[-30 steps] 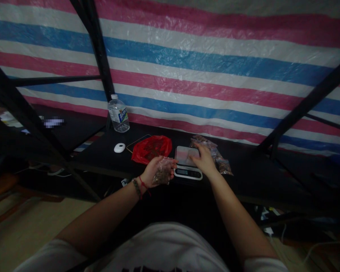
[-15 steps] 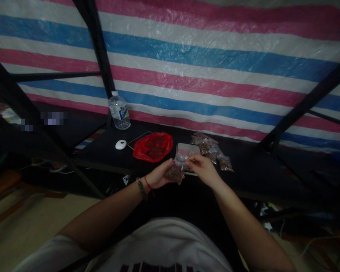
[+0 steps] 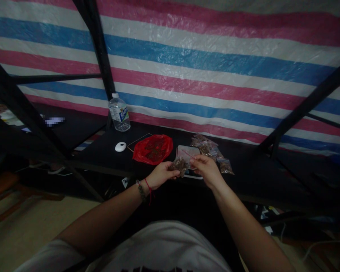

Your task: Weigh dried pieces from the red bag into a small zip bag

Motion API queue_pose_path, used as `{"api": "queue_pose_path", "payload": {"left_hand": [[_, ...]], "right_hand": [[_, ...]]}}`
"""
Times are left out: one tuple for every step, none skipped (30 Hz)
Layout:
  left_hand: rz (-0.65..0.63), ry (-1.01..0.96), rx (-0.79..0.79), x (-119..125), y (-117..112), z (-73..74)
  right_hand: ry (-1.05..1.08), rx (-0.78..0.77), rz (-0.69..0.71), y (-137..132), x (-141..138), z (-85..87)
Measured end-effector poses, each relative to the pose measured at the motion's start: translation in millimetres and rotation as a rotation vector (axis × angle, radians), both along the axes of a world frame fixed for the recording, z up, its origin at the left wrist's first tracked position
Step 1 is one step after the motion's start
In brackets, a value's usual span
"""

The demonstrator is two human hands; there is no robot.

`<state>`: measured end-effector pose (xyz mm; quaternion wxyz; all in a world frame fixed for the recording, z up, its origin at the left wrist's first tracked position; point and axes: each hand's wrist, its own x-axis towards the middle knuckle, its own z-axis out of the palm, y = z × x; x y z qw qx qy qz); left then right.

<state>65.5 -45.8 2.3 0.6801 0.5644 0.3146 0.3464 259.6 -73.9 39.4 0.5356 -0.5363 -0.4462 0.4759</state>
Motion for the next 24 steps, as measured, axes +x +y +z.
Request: {"api": "queue_pose_path", "payload": {"left_hand": [[-0.009, 0.012, 0.002, -0.2, -0.7, 0.2], [-0.03, 0.02, 0.007, -0.5, -1.4, 0.3], [-0.052, 0.016, 0.02, -0.7, -1.9, 0.4], [-0.065, -0.001, 0.044, -0.8, -2.3, 0.5], [-0.058, -0.029, 0.079, -0.9, -2.4, 0.5], [-0.028, -0.06, 0.123, -0.9, -2.3, 0.6], [0.018, -0.085, 0.166, -0.9, -1.8, 0.7], [0.068, -0.096, 0.201, -1.0, -1.2, 0.9], [0.117, -0.094, 0.226, -1.3, -0.3, 1.2], [0.16, -0.079, 0.245, -1.7, 0.5, 1.7], [0.196, -0.058, 0.261, -2.2, 1.4, 2.2], [0.225, -0.035, 0.275, -2.8, 2.1, 2.9], [0.251, -0.015, 0.288, -3.5, 2.6, 3.5], [0.273, -0.002, 0.299, -4.1, 3.1, 4.1], [0.287, 0.004, 0.307, -4.6, 3.4, 4.6], [0.295, 0.002, 0.311, -5.1, 3.6, 5.1], [0.301, -0.007, 0.313, -5.4, 3.7, 5.5], [0.308, -0.016, 0.314, -5.6, 3.9, 5.9], [0.312, -0.019, 0.317, -5.8, 3.9, 6.3], [0.315, -0.017, 0.322, -6.0, 4.0, 6.7], [0.319, -0.011, 0.326, -6.1, 3.9, 7.1], [0.324, -0.004, 0.329, -6.3, 3.8, 7.6], [0.327, 0.0, 0.33, -6.5, 3.6, 8.0], [0.327, 0.002, 0.329, -6.7, 3.2, 8.3]], "right_hand": [[-0.007, 0.023, -0.01, 0.1, 0.0, -0.5], [-0.025, 0.052, -0.014, 0.1, 0.2, -0.9], [-0.055, 0.084, -0.014, 0.1, 0.4, -1.2], [-0.099, 0.118, -0.008, 0.1, 0.6, -1.6], [-0.158, 0.151, 0.007, -0.1, 0.7, -2.0], [-0.227, 0.185, 0.027, -0.2, 0.7, -2.5], [-0.301, 0.216, 0.048, -0.5, 0.5, -3.3], [-0.372, 0.244, 0.07, -0.7, 0.0, -4.2], [-0.432, 0.265, 0.091, -0.9, -0.7, -5.4], [-0.474, 0.279, 0.107, -1.1, -1.6, -6.6], [-0.499, 0.287, 0.113, -1.2, -2.4, -7.8], [-0.511, 0.29, 0.115, -1.3, -3.2, -8.8], [-0.515, 0.291, 0.113, -1.3, -3.8, -9.5], [-0.516, 0.292, 0.105, -1.4, -4.2, -9.8], [-0.52, 0.295, 0.091, -1.5, -4.4, -9.7], [-0.525, 0.298, 0.078, -1.7, -4.3, -9.2], [-0.532, 0.301, 0.065, -1.9, -4.1, -8.4], [-0.541, 0.305, 0.055, -2.1, -3.8, -7.5], [-0.55, 0.311, 0.048, -2.3, -3.6, -6.6], [-0.557, 0.318, 0.044, -2.6, -3.6, -5.8], [-0.559, 0.324, 0.044, -2.9, -3.8, -5.3], [-0.556, 0.327, 0.045, -3.2, -4.3, -5.0], [-0.549, 0.325, 0.049, -3.6, -5.1, -4.9], [-0.536, 0.32, 0.059, -4.1, -6.2, -4.9]]}}
